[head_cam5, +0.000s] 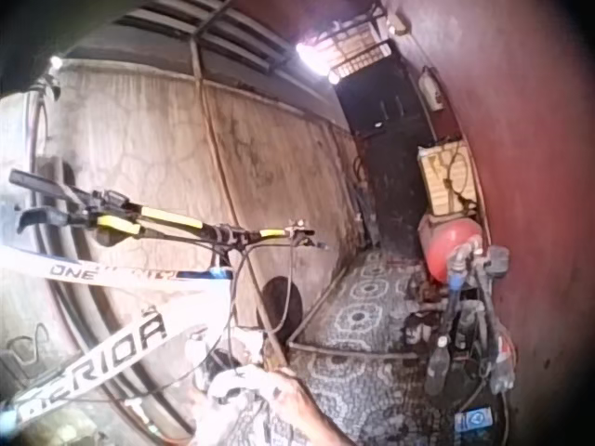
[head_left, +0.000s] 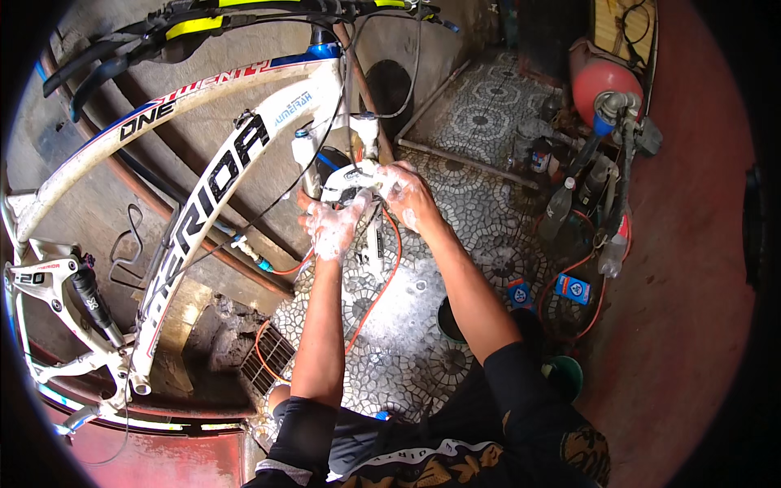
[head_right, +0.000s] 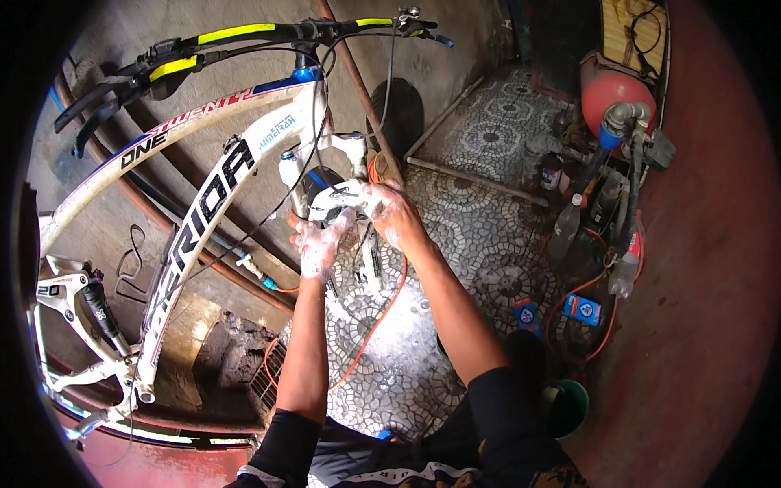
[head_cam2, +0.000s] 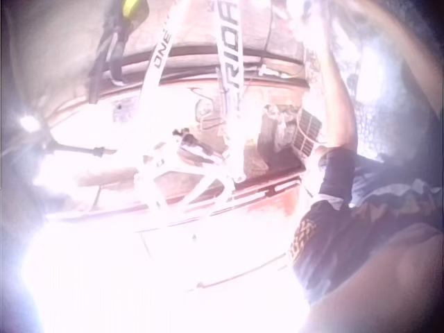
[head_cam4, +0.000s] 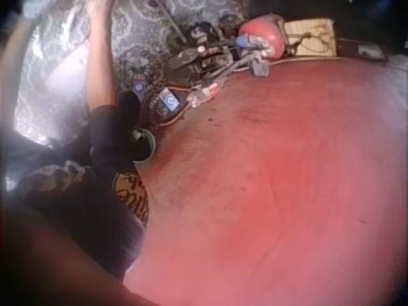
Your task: The person scrubs the front fork, handlebars, and frame of a white mountain bike using a soapy sponge. They repeatedly dip the sponge into a bucket of soapy water and wipe various parts of the bike, including the suspension fork, stem, and top tube.
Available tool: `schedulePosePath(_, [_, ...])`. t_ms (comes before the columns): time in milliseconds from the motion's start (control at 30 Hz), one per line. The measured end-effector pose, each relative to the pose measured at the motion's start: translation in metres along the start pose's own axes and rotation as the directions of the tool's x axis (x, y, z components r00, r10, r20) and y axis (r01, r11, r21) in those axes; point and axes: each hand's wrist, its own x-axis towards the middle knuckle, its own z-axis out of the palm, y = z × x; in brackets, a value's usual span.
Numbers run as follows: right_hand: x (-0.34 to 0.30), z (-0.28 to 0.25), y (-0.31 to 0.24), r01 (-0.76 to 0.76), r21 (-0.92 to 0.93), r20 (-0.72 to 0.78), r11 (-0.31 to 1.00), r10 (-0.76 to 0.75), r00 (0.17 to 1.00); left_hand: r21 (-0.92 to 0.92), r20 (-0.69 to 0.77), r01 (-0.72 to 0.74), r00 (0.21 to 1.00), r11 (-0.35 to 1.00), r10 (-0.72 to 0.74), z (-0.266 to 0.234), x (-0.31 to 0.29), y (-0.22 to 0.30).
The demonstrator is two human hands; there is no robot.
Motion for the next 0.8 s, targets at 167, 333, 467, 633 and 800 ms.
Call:
schedulePosePath(167, [-0.015,-0.010,0.010,-0.223,0.520,0.076,0.824,0.216,0.974,0.084,-0.025,-0.056,0.998,0.995,0.058,0.003,-0.015,-0.008])
schedulePosePath(333, [-0.050,-0.023,-0.005,0.042,0.964,-0.198,0.262,0.606,0.771,0.176,-0.069,-0.048,0.996,0.983,0.061,0.008,-0.011,-0.020])
schedulePosePath(467, [-0.054,-0.031,-0.030,0.123,0.146,-0.227,0.982,-0.088,0.970,0.209,-0.117,-0.251,0.953,0.945,0.279,0.010,-0.005,-0.023])
schedulePosePath(633, [-0.025,-0.028,-0.051,-0.067,-0.187,-0.187,0.980,0.032,0.982,-0.114,0.041,-0.401,0.912,0.909,0.407,0.012,0.002,-0.030])
schedulePosePath(800, [-0.015,-0.026,-0.061,-0.011,-0.226,-0.075,0.974,-0.006,0.997,-0.330,-0.031,-0.507,0.849,0.796,0.528,0.020,0.006,-0.043])
